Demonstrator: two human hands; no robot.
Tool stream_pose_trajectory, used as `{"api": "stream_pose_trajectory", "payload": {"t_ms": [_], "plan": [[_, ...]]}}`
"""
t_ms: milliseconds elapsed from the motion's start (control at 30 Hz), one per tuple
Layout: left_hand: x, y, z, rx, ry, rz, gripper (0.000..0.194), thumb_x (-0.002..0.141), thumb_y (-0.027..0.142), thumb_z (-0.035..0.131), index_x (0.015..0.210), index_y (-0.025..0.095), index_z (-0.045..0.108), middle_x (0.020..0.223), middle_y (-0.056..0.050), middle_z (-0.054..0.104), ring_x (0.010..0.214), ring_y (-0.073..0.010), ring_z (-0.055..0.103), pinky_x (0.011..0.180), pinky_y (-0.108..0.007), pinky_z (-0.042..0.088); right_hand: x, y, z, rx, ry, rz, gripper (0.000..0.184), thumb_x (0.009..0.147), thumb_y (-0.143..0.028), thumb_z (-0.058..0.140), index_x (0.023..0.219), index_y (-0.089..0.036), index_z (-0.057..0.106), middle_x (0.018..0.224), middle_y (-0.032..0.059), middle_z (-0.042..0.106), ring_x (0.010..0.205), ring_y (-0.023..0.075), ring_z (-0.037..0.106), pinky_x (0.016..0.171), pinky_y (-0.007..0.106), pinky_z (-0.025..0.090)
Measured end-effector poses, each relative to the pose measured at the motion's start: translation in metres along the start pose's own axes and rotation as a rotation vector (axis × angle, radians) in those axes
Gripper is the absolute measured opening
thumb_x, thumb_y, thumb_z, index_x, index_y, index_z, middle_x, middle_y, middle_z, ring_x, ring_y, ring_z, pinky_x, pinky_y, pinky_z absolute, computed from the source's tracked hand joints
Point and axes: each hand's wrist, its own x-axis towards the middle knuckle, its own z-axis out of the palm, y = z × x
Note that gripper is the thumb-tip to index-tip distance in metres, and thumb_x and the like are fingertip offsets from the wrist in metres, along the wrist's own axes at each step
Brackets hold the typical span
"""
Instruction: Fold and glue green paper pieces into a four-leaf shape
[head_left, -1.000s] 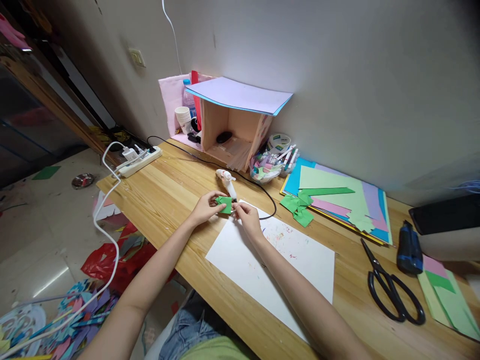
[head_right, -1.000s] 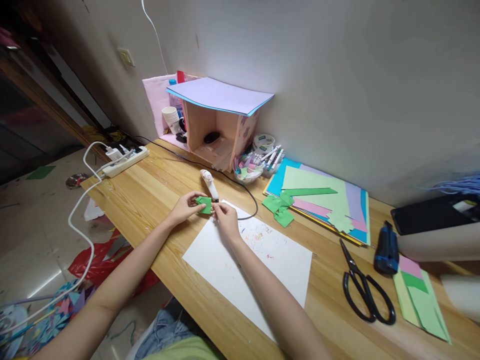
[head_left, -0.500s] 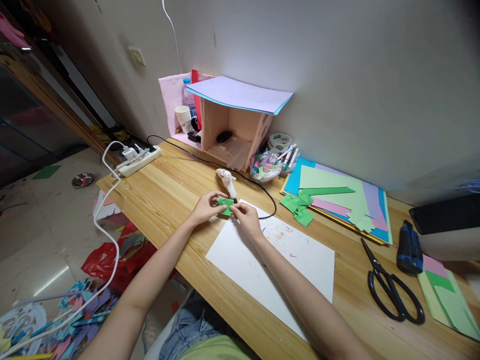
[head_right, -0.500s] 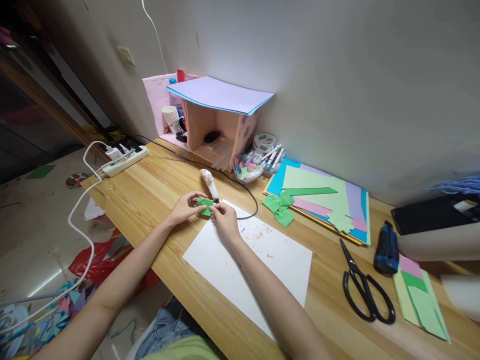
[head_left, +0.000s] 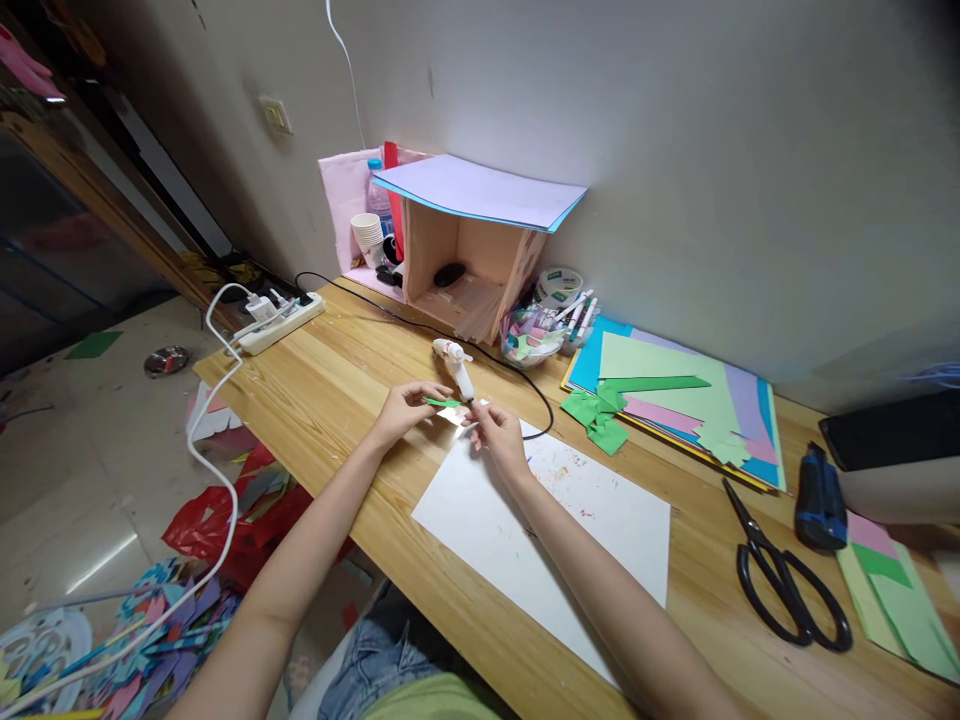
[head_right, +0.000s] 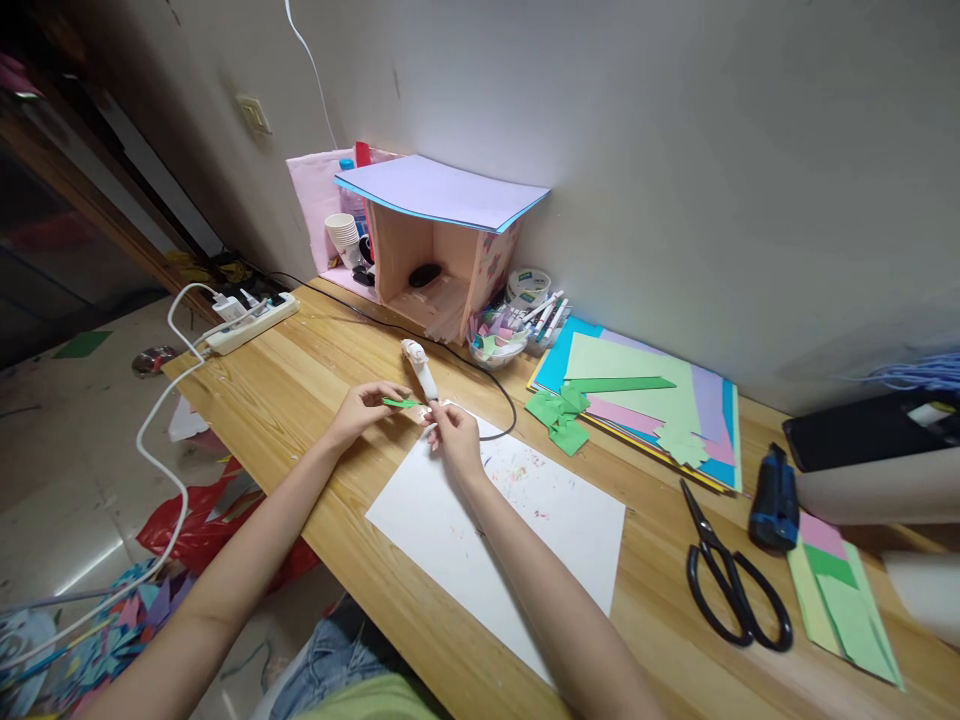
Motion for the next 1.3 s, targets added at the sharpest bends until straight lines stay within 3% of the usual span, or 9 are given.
{"api": "stream_pose_trajectory", "payload": {"t_ms": [133, 333, 500, 633, 800, 933, 1033, 1167, 1300], "plan": [[-0.001, 0.002, 0.002, 0.035, -0.064, 0.075, 0.012, 0.061, 0.025, 0.07, 0.066, 0.015, 0.065, 0.118, -0.01, 0.053, 0.106, -0.0231, 0.053, 0.091, -0.037, 0.042, 0.003, -0.006, -0.006, 0.019, -0.131, 0.118, 0.046, 0.072, -0.057, 0.054, 0.07, -0.012, 0.062, 0.071, 0.0096, 0.066, 0.039, 0.0081, 0.051, 0.034, 0.02, 0.037], [-0.002, 0.002, 0.006, 0.09, -0.179, 0.113, 0.011, 0.067, 0.025, 0.065, 0.074, 0.017, 0.068, 0.118, -0.01, 0.052, 0.11, -0.022, 0.05, 0.095, -0.035, 0.039, 0.004, -0.015, -0.012, 0.038, -0.216, 0.122, 0.03, 0.063, -0.042, 0.069, 0.073, -0.014, 0.062, 0.054, -0.0021, 0.056, 0.042, 0.007, 0.05, 0.04, 0.018, 0.039], [-0.002, 0.001, 0.011, -0.099, -0.091, -0.086, 0.036, 0.074, 0.031, 0.055, 0.107, 0.016, 0.058, 0.111, -0.01, 0.059, 0.094, -0.019, 0.058, 0.081, -0.032, 0.047, -0.002, -0.015, -0.018, 0.023, -0.124, 0.087, 0.03, 0.064, -0.042, 0.067, 0.071, -0.014, 0.062, 0.049, -0.003, 0.054, 0.041, 0.0075, 0.048, 0.041, 0.019, 0.038], [-0.001, -0.003, 0.035, -0.021, -0.155, -0.225, 0.037, 0.073, 0.042, 0.056, 0.095, 0.013, 0.063, 0.088, -0.007, 0.065, 0.077, -0.0171, 0.06, 0.066, -0.026, 0.048, -0.013, -0.02, -0.029, -0.078, -0.099, 0.049, 0.03, 0.067, -0.044, 0.065, 0.071, -0.014, 0.062, 0.048, -0.0021, 0.055, 0.041, 0.009, 0.048, 0.043, 0.021, 0.04], [0.011, -0.003, 0.074, 0.123, -0.19, -0.179, 0.032, 0.063, 0.041, 0.068, 0.076, 0.011, 0.066, 0.07, -0.002, 0.065, 0.066, -0.0151, 0.058, 0.061, -0.023, 0.044, -0.024, -0.04, -0.072, -0.211, -0.004, -0.067, 0.034, 0.074, -0.048, 0.054, 0.074, -0.015, 0.063, 0.059, 0.0031, 0.061, 0.045, 0.011, 0.05, 0.045, 0.024, 0.041], [0.025, 0.001, 0.095, 0.162, -0.156, -0.191, 0.032, 0.059, 0.043, 0.07, 0.064, 0.011, 0.065, 0.058, -0.001, 0.061, 0.057, -0.014, 0.055, 0.052, -0.022, 0.041, -0.028, -0.058, -0.134, -0.58, 0.408, -0.271, 0.026, 0.075, -0.041, 0.053, 0.078, -0.016, 0.062, 0.078, 0.0063, 0.064, 0.065, 0.0158, 0.055, 0.061, 0.029, 0.044], [0.029, -0.001, 0.111, 0.113, -0.162, -0.247, 0.033, 0.056, 0.043, 0.071, 0.062, 0.012, 0.065, 0.056, -0.001, 0.061, 0.054, -0.0137, 0.056, 0.048, -0.021, 0.041, -0.028, -0.062, -0.174, -0.862, 0.585, -0.304, 0.022, 0.065, -0.032, 0.062, 0.081, -0.017, 0.06, 0.088, 0.0079, 0.061, 0.083, 0.0209, 0.053, 0.074, 0.034, 0.041], [0.028, -0.01, 0.128, 0.023, -0.177, -0.28, 0.039, 0.059, 0.049, 0.067, 0.068, 0.012, 0.062, 0.061, -0.003, 0.063, 0.061, -0.0176, 0.062, 0.053, -0.025, 0.048, -0.024, -0.055, -0.195, -0.835, 0.535, -0.175, 0.031, 0.057, -0.024, 0.066, 0.086, -0.016, 0.06, 0.083, 0.0056, 0.06, 0.075, 0.0181, 0.054, 0.069, 0.03, 0.042], [0.026, -0.017, 0.133, -0.051, -0.162, -0.307, 0.043, 0.061, 0.052, 0.065, 0.074, 0.011, 0.058, 0.068, -0.005, 0.065, 0.065, -0.0195, 0.065, 0.06, -0.03, 0.053, -0.029, -0.056, -0.188, -0.771, 0.458, -0.156, 0.023, 0.062, -0.023, 0.062, 0.082, -0.014, 0.061, 0.069, 0.0012, 0.057, 0.059, 0.0135, 0.051, 0.057, 0.025, 0.041]]}}
